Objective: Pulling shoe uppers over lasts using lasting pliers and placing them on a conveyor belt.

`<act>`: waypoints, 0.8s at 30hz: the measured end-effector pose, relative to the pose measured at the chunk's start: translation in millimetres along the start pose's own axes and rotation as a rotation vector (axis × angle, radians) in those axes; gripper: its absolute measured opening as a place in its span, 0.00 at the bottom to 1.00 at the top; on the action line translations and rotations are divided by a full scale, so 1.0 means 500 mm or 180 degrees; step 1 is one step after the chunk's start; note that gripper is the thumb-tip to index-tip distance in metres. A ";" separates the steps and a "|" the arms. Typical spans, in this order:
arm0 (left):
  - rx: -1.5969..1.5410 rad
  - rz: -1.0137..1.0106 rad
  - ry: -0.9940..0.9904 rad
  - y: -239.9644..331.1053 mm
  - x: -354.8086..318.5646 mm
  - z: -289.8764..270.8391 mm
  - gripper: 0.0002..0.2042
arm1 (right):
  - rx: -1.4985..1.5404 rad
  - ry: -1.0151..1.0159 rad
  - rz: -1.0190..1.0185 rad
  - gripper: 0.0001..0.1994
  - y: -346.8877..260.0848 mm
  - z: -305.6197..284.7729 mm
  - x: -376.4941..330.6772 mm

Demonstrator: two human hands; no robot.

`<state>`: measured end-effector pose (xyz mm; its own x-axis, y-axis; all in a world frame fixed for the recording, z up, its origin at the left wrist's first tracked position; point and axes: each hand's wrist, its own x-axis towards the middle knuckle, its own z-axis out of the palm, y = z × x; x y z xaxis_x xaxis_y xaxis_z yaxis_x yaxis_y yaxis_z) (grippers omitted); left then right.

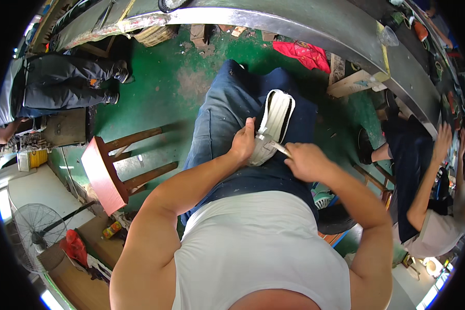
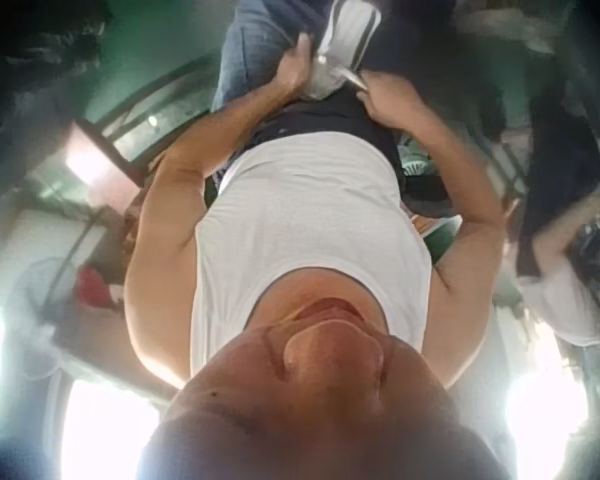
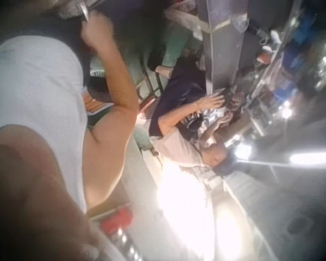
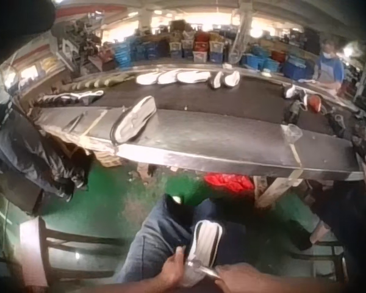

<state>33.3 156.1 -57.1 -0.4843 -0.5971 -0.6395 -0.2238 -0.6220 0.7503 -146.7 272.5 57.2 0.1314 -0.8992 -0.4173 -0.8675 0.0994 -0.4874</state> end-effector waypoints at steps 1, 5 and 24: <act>0.0555 0.0300 0.0333 -0.017 0.024 -0.006 0.30 | 0.0155 0.0314 0.0061 0.13 -0.003 0.035 0.002; 0.1800 0.1040 0.0596 0.027 0.006 0.009 0.26 | 0.0253 0.0223 0.0292 0.21 -0.014 0.014 -0.021; 0.3996 0.1725 -0.1152 0.125 -0.019 0.012 0.27 | 0.0255 0.1131 0.0868 0.13 0.116 0.066 -0.038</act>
<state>19.0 125.7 -2.9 -0.8959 -0.3329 -0.2942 -0.4426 0.6114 0.6560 -183.9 309.5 11.7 -0.2817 -0.9246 -0.2565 -0.8059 0.3731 -0.4597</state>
